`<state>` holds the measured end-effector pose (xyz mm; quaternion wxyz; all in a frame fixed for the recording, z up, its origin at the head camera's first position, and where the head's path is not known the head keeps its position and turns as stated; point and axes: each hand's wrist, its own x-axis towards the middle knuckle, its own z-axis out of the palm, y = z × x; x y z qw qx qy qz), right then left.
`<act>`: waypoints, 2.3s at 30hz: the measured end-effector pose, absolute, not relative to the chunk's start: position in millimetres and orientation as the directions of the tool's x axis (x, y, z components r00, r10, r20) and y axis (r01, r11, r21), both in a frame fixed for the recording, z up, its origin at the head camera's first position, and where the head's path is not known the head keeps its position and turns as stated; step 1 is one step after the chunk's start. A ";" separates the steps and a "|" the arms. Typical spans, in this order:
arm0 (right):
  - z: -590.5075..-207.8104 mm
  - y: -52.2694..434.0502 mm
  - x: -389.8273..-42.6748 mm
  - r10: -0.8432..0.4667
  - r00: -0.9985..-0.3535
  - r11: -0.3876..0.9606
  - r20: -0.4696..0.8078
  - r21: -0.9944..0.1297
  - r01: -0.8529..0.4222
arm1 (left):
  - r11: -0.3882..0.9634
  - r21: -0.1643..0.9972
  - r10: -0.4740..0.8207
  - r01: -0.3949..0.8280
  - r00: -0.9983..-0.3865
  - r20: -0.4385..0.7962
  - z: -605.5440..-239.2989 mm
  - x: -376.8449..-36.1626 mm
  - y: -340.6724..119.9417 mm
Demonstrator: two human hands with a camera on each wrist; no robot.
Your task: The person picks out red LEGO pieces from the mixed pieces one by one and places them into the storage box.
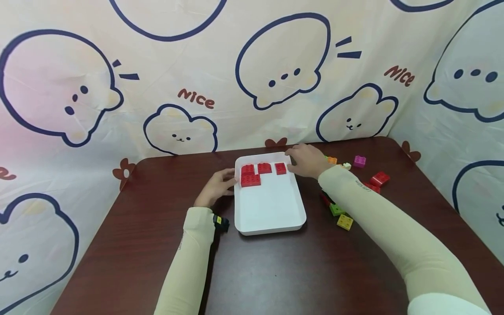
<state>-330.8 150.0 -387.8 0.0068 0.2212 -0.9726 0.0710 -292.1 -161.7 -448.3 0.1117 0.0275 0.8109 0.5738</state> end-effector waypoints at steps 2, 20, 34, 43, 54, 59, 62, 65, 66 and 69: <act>-386.5 155.5 -328.2 -0.421 -0.905 0.894 0.052 -0.142 -0.424 | 0.340 0.937 0.172 -0.087 -0.973 -0.152 -448.2 -292.1 -161.5; -379.0 195.4 -314.8 -0.381 -0.924 0.908 0.037 -0.171 -0.381 | 0.338 0.935 0.160 -0.104 -0.973 -0.166 -446.2 -292.1 -160.5; -380.4 222.3 -290.6 -0.334 -0.942 0.924 0.017 -0.193 -0.331 | 0.340 0.935 0.161 -0.106 -0.972 -0.169 -442.5 -290.5 -160.7; -389.3 233.3 -278.1 -0.305 -0.952 0.938 -0.027 -0.180 -0.296 | 0.340 0.934 0.165 -0.111 -0.971 -0.175 -440.2 -287.7 -159.8; -397.7 236.7 -266.1 -0.363 -0.928 0.930 -0.085 -0.103 -0.354 | 0.337 0.935 0.160 -0.114 -0.971 -0.176 -441.2 -289.0 -160.3; -402.1 237.2 -263.5 -0.380 -0.920 0.924 -0.095 -0.069 -0.375 | 0.341 0.933 0.158 -0.117 -0.971 -0.180 -441.4 -289.4 -159.3; -402.9 237.6 -262.5 -0.387 -0.917 0.922 -0.095 -0.056 -0.383 | 0.344 0.931 0.153 -0.124 -0.971 -0.186 -441.3 -288.9 -159.0; -402.7 238.7 -261.0 -0.394 -0.913 0.919 -0.105 -0.051 -0.391 | 0.347 0.930 0.152 -0.124 -0.971 -0.186 -442.1 -289.1 -158.8; -402.7 239.1 -260.4 -0.395 -0.912 0.919 -0.111 -0.052 -0.392 | 0.346 0.930 0.151 -0.123 -0.971 -0.185 -442.4 -289.5 -158.9; -403.2 240.2 -257.2 -0.399 -0.908 0.917 -0.128 -0.051 -0.396 | 0.345 0.931 0.152 -0.120 -0.972 -0.181 -443.0 -290.5 -159.2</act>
